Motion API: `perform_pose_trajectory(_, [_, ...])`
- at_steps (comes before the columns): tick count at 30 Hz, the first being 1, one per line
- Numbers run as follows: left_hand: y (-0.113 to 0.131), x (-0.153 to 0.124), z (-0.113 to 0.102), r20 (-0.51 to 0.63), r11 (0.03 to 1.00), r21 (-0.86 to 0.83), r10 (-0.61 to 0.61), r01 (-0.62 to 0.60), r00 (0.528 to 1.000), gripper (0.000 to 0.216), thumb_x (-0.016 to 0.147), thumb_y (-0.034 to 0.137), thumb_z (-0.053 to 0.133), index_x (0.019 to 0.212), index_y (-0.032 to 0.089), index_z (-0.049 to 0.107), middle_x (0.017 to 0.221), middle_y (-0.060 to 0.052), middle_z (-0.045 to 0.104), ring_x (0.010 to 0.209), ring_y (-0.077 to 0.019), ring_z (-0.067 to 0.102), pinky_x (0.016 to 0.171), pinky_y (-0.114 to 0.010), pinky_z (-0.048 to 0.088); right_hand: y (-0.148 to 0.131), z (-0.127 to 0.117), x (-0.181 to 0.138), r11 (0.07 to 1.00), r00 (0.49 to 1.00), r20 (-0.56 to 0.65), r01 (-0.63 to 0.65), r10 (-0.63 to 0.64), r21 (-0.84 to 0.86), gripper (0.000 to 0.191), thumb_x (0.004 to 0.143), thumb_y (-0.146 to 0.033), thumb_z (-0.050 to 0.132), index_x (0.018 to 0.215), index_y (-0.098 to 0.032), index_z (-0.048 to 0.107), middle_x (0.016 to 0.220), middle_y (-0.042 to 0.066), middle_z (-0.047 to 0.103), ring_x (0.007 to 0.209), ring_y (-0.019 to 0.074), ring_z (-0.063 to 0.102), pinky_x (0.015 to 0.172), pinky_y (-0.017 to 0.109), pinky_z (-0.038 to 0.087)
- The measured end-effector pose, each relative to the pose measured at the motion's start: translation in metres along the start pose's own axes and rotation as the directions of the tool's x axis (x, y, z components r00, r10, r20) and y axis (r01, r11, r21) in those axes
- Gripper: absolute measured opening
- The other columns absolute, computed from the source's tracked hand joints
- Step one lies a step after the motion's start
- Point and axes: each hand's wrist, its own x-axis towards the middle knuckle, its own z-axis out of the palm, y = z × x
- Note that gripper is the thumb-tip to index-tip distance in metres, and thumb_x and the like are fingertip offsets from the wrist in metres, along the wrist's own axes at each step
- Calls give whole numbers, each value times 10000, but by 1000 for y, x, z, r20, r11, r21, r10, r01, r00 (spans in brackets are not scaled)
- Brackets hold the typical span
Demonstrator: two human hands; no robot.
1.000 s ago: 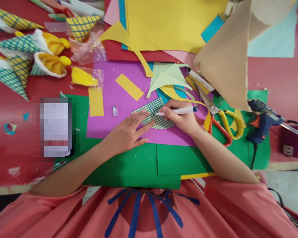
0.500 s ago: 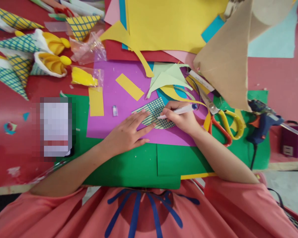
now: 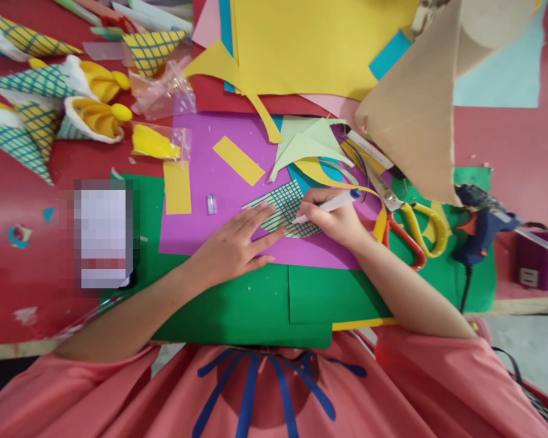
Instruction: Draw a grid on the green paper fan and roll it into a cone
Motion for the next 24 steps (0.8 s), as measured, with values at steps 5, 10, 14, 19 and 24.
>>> perform_pose_trajectory(5, [-1,0,1,-1,999,16,-28,28,1000,507,900,341,526,1382,212,433,1484,-186,319,1385,-334,314,1103,-512,333,0,0,0,996,990,-138,-7,20,92,216,811,-234,548,610,-161,581,520,-28,546,480,73,466,479,217,360])
perform_pose_trajectory(10, [-1,-1,2,2,997,31,-66,66,998,541,900,358,523,1404,204,401,1508,-195,282,1402,-343,277,1122,-530,292,1,1,-1,999,993,-118,-14,20,46,211,810,-234,555,614,-159,575,542,-24,551,508,74,471,498,221,354])
perform_pose_trajectory(14, [-2,-2,2,0,998,14,-53,53,999,538,894,350,538,1404,255,397,1541,-164,222,1412,-349,251,1120,-544,289,0,1,-1,999,997,-75,-27,26,-23,233,818,-240,545,599,-159,548,531,-32,524,496,69,438,481,222,322])
perform_pose_trajectory(19, [-2,-1,2,-3,999,12,-48,48,999,527,890,349,545,1392,246,419,1534,-177,232,1403,-360,265,1118,-549,290,1,2,0,999,998,-59,-9,7,-42,233,825,-245,547,609,-157,549,546,-33,526,502,68,439,488,220,323])
perform_pose_trajectory(24, [-1,-1,1,10,998,-8,-59,59,998,548,884,344,555,1404,267,398,1542,-157,225,1411,-353,251,1116,-559,292,0,1,1,999,999,-32,0,-1,-55,245,800,-191,528,558,-164,516,516,-38,500,487,66,416,479,219,315])
